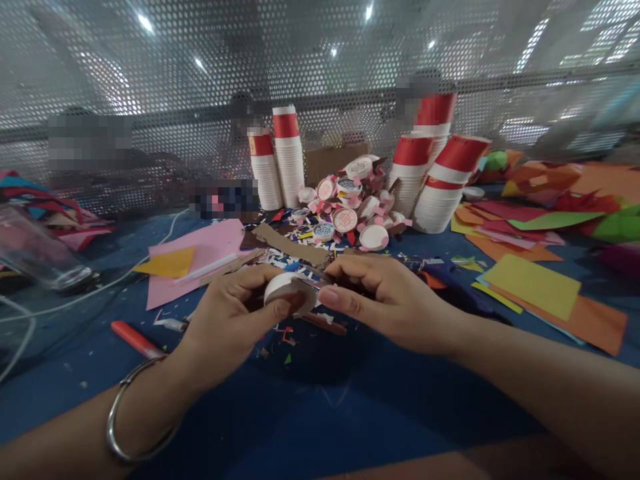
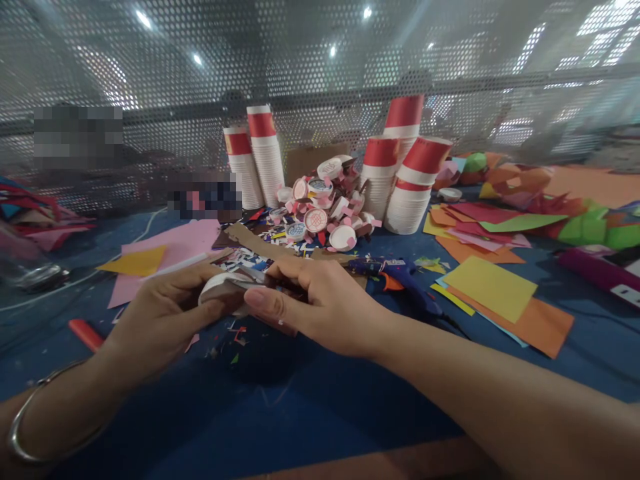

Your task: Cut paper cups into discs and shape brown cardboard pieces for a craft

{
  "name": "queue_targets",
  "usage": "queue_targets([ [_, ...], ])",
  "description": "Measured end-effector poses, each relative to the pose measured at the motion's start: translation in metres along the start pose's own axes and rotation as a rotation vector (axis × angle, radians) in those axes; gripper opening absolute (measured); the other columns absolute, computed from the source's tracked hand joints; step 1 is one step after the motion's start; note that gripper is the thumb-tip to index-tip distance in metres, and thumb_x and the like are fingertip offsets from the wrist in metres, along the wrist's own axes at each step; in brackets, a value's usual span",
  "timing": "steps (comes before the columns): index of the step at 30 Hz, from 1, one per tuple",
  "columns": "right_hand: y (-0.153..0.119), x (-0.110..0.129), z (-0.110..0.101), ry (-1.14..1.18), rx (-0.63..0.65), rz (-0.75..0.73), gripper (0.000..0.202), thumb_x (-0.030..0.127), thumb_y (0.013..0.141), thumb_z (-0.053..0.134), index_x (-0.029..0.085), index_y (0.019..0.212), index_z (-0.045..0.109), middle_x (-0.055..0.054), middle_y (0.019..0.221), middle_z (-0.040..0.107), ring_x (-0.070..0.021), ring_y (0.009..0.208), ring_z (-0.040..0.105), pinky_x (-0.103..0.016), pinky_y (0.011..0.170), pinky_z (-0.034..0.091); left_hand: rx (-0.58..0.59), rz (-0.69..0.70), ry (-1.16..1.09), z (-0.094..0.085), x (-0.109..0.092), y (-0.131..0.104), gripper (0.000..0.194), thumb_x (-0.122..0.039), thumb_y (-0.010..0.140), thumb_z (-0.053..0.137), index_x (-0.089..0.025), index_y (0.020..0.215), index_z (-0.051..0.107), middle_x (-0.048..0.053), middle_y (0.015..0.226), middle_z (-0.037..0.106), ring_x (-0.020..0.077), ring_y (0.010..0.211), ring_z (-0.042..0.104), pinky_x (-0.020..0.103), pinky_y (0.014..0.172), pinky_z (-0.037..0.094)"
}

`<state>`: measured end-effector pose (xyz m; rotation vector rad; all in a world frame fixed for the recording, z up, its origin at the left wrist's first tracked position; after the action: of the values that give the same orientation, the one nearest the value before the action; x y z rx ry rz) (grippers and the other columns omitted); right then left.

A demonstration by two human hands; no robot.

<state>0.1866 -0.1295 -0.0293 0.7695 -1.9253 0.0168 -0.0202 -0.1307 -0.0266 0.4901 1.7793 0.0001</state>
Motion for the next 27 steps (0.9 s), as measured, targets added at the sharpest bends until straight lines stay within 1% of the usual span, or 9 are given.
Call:
queue_targets([
  [5,-0.001,0.002,0.001,-0.092,-0.019,-0.049,0.031,0.049,0.097,0.065,0.019,0.089,0.065,0.0,0.08,0.058,-0.013,0.072,0.051,-0.024,0.061,0.038,-0.026,0.028,0.103,0.005,-0.008,-0.002,0.006,-0.022,0.079,0.076,-0.018,0.084,0.076,0.001,0.076,0.07,0.0138,0.07,0.06,0.023,0.064,0.049],
  [10,-0.002,0.003,0.001,-0.096,-0.019,-0.083,0.03,0.046,0.097,0.065,0.018,0.087,0.064,0.001,0.077,0.055,-0.0113,0.067,0.05,-0.024,0.059,0.036,-0.06,0.067,0.165,0.005,-0.009,-0.003,0.007,-0.023,0.079,0.074,-0.017,0.083,0.076,0.004,0.079,0.073,0.0153,0.07,0.062,0.024,0.061,0.049],
  [15,-0.002,0.007,0.002,-0.14,-0.028,-0.132,0.03,0.043,0.097,0.067,0.017,0.082,0.063,0.002,0.073,0.053,-0.0107,0.065,0.048,-0.024,0.059,0.035,-0.03,0.072,0.183,0.006,-0.009,-0.005,0.005,-0.021,0.081,0.073,-0.018,0.084,0.075,0.004,0.083,0.076,0.0157,0.072,0.064,0.023,0.06,0.05],
  [18,-0.003,0.01,0.003,-0.164,-0.037,-0.152,0.031,0.041,0.096,0.067,0.016,0.08,0.06,0.003,0.07,0.051,-0.0099,0.063,0.046,-0.024,0.058,0.033,0.001,0.08,0.218,0.008,-0.01,-0.006,0.004,-0.02,0.082,0.071,-0.017,0.083,0.075,0.005,0.085,0.076,0.0164,0.075,0.065,0.024,0.063,0.05],
  [21,-0.005,0.013,0.004,-0.186,-0.045,-0.184,0.033,0.041,0.097,0.066,0.017,0.078,0.056,0.003,0.068,0.05,-0.0093,0.061,0.043,-0.024,0.057,0.032,0.04,0.049,0.214,0.01,-0.01,-0.008,0.005,-0.02,0.083,0.071,-0.016,0.081,0.073,0.004,0.083,0.075,0.0169,0.077,0.065,0.025,0.065,0.05],
  [24,-0.006,0.015,0.005,-0.203,-0.057,-0.203,0.035,0.043,0.098,0.065,0.018,0.076,0.053,0.003,0.067,0.049,-0.0091,0.059,0.041,-0.023,0.056,0.031,0.056,0.023,0.183,0.011,-0.009,-0.009,0.004,-0.02,0.083,0.072,-0.016,0.08,0.072,0.004,0.083,0.074,0.0166,0.075,0.065,0.025,0.064,0.049],
  [27,-0.007,0.016,0.005,-0.195,-0.044,-0.185,0.035,0.043,0.097,0.064,0.018,0.076,0.052,0.003,0.066,0.05,-0.0092,0.058,0.041,-0.023,0.054,0.03,0.063,0.03,0.17,0.011,-0.01,-0.01,0.003,-0.018,0.082,0.072,-0.016,0.082,0.073,0.004,0.082,0.074,0.0159,0.071,0.063,0.025,0.063,0.048],
])
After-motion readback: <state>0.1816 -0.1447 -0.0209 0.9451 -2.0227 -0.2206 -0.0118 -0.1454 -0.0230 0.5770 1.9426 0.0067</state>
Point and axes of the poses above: each hand's wrist, its own y-axis towards the middle knuckle, its own z-axis out of the palm, x = y × z, the point moved 3 cm from there along y, towards the middle knuckle
